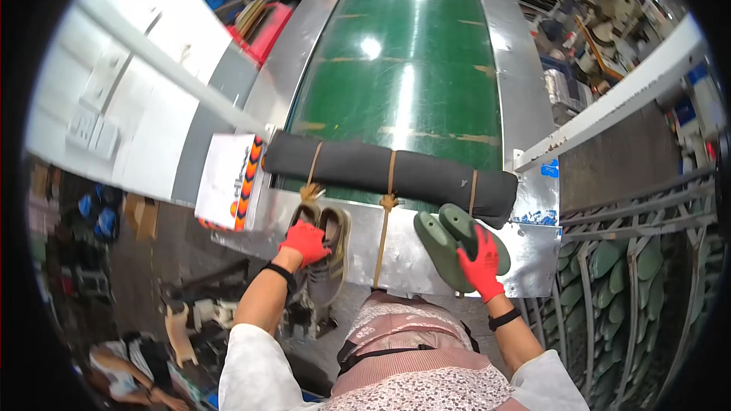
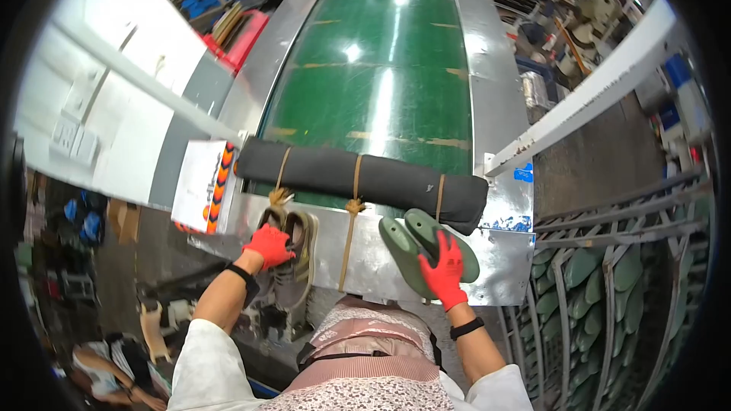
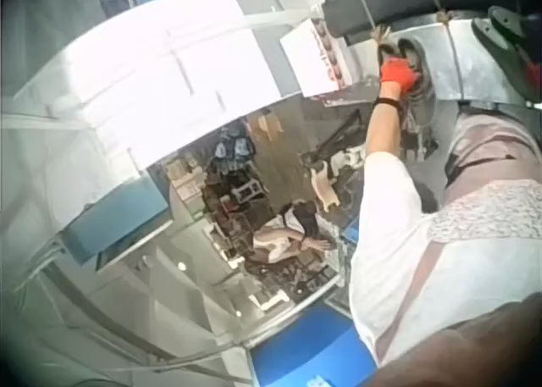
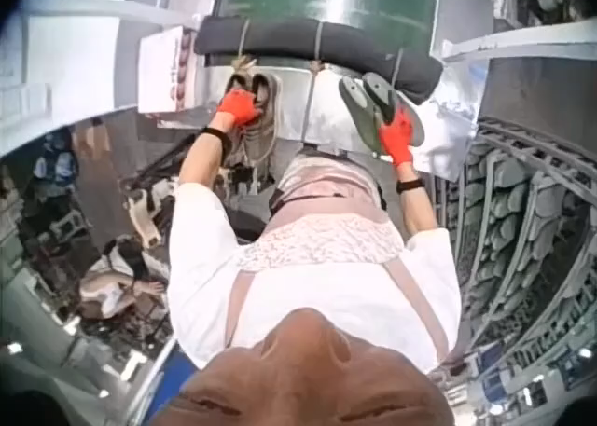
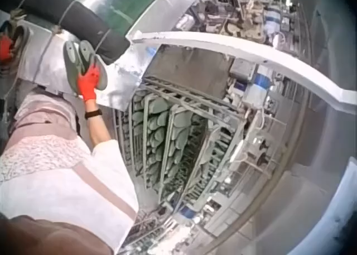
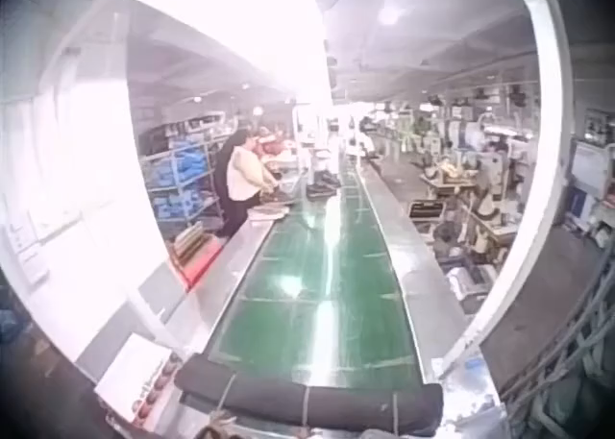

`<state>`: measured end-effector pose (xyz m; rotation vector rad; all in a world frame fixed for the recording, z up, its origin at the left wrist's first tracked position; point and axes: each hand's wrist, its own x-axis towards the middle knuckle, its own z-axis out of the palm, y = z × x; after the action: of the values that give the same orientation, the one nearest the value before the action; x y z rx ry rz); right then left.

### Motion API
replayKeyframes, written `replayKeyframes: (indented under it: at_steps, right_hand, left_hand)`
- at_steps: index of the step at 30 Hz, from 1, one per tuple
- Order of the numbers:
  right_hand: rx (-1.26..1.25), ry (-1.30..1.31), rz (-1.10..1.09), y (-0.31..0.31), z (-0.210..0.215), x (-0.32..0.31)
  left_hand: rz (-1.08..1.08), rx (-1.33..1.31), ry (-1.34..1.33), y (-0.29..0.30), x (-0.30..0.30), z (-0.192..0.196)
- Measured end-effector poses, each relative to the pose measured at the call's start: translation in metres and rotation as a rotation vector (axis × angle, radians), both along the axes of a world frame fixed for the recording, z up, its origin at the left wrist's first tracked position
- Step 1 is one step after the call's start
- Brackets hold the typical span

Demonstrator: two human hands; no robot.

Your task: Placing shoe lasts into shoes, brushing the soles, and placing the shoes on a conveyor belt.

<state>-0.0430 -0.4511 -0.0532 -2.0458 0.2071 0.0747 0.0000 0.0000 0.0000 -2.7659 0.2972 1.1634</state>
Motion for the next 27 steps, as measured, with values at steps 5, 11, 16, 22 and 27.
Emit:
replayKeyframes:
  at_steps: [5, 11, 16, 22, 27]
  right_hand:
    - [-0.594, -0.134, 0.345, 0.029, 0.014, 0.026]
    - [-0.722, -0.024, 0.437, 0.076, 0.040, 0.043]
    - [-0.694, -0.041, 0.572, 0.071, 0.042, 0.019]
    - [-0.702, 0.104, 0.414, 0.087, 0.076, -0.043]
    - [-0.384, 0.144, -0.462, 0.118, 0.060, -0.086]
  left_hand:
    - [0.315, -0.266, -0.195, -0.014, 0.045, 0.030]
    - [1.194, -1.280, -0.060, 0.007, 0.209, 0.072]
    - [1.264, -1.495, -0.007, 0.021, 0.307, 0.036]
    - [1.536, -1.480, -0.097, -0.036, 0.347, 0.033]
    - [1.263, -1.610, 0.805, -0.143, 0.326, -0.030]
